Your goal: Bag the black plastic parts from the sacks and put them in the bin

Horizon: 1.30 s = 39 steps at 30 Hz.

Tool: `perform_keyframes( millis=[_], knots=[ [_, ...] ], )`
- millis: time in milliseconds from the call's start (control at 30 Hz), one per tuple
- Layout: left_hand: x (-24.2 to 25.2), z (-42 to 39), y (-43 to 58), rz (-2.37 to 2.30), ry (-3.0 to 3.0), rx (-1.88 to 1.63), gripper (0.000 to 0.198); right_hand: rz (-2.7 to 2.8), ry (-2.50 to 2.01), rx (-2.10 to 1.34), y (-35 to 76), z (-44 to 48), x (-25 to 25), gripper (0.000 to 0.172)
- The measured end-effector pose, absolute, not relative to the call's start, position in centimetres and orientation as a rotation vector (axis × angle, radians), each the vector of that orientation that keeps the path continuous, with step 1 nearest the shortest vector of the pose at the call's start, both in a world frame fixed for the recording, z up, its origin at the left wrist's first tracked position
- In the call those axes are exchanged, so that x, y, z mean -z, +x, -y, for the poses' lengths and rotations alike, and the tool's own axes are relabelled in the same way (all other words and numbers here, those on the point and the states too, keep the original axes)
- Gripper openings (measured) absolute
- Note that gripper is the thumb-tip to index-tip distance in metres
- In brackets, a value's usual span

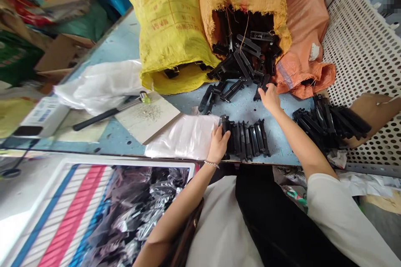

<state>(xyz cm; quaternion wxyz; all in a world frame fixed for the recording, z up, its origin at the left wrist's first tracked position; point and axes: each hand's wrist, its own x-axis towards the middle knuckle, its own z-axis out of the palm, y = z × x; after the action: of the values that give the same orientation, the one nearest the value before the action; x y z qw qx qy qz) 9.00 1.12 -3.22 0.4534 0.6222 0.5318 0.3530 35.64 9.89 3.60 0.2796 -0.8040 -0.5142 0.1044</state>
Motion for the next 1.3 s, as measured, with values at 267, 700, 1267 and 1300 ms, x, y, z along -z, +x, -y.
perform_keyframes(
  millis=[267,700,1267,1300],
  knots=[
    [3.9,-0.5,10.2,-1.367,1.948,-0.944,0.047,1.153,-2.034,-0.588,38.0,-11.1,-1.4,0.035],
    [-5.8,-0.9,14.0,-0.711,0.935,-0.710,0.043,1.937,-1.576,-0.391,31.0,4.8,-9.9,0.022],
    [-6.5,-0.7,10.7,-0.949,0.841,-0.818,0.041,2.289,-1.301,-0.533,27.4,3.6,-8.2,0.041],
    [-6.4,-0.6,10.6,-0.940,0.857,-0.785,0.042,2.368,-1.263,-0.450,27.1,4.3,-7.7,0.038]
  ],
)
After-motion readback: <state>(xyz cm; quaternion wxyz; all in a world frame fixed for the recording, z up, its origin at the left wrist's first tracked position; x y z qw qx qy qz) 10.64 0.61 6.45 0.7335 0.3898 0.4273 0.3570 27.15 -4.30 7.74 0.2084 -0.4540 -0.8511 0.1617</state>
